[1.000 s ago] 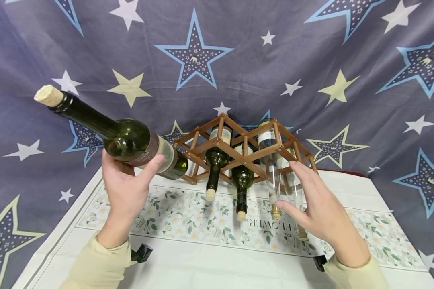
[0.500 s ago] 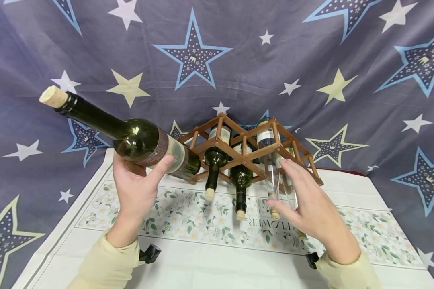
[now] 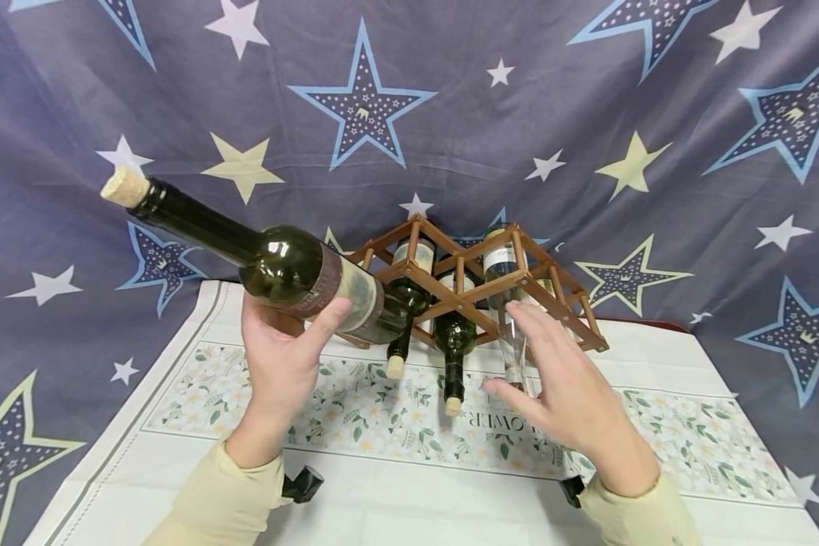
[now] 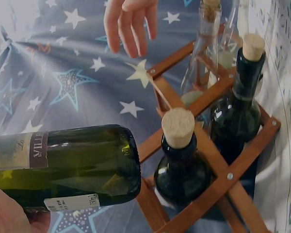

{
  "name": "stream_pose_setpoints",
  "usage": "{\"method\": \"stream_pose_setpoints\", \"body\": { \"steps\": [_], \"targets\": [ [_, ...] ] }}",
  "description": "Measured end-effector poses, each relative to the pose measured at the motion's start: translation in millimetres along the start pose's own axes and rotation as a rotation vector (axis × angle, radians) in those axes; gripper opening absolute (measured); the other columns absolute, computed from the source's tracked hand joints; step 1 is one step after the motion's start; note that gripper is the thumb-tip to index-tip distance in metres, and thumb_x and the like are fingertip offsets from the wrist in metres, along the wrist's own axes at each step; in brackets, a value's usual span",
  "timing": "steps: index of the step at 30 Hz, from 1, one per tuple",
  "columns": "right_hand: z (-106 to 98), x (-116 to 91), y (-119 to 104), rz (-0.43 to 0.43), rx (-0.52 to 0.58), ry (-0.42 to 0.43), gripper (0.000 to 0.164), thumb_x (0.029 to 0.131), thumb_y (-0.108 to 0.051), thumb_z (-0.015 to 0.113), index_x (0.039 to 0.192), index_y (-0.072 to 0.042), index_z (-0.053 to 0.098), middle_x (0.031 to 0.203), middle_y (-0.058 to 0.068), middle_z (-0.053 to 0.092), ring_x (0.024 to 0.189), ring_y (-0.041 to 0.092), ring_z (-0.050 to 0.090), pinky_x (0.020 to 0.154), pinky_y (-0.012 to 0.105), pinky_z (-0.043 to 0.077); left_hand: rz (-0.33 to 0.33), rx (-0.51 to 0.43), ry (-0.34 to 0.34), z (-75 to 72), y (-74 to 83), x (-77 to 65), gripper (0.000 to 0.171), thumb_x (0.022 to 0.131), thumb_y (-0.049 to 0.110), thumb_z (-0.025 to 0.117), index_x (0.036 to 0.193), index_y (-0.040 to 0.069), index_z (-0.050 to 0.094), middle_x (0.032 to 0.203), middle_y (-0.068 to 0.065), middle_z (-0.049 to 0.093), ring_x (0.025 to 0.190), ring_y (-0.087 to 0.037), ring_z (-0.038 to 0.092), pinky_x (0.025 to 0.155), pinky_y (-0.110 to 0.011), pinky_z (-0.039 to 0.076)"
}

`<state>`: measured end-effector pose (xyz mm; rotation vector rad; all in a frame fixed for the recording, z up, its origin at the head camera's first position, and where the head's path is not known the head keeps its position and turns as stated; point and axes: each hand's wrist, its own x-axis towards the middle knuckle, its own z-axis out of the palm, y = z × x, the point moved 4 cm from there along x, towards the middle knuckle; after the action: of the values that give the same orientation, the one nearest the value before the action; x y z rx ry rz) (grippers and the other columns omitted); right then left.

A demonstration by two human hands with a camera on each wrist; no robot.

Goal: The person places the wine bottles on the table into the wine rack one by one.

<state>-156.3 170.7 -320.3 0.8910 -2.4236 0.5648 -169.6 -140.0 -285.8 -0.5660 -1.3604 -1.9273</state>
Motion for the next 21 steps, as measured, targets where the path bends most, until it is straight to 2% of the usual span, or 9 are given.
{"method": "stream_pose_setpoints", "body": {
  "steps": [11,21],
  "targets": [
    [7.6,8.8,-16.4,-0.083,0.034,0.055,0.096,0.083,-0.053,0.073,0.157,-0.008,0.030,0.157,0.011,0.035,0.144,0.030,0.031,0.115,0.046,0.027,-0.038,-0.028,-0.047,17.5,-0.7,-10.4,0.066,0.077,-0.017,0.071,0.137,-0.001,0.048,0.125,-0.024,0.057,0.110,-0.036,0.060,0.096,-0.046,0.048],
    [14.2,15.3,-26.5,-0.082,0.052,0.082,0.094,0.083,-0.052,0.074,0.156,-0.009,0.033,0.155,0.011,0.037,0.141,0.031,0.036,0.114,0.045,0.028,-0.099,-0.081,-0.050,29.8,-5.2,-20.7,0.063,0.080,-0.013,0.071,0.137,0.002,0.048,0.125,-0.022,0.058,0.111,-0.034,0.060,0.096,-0.045,0.049]
  ]
}}
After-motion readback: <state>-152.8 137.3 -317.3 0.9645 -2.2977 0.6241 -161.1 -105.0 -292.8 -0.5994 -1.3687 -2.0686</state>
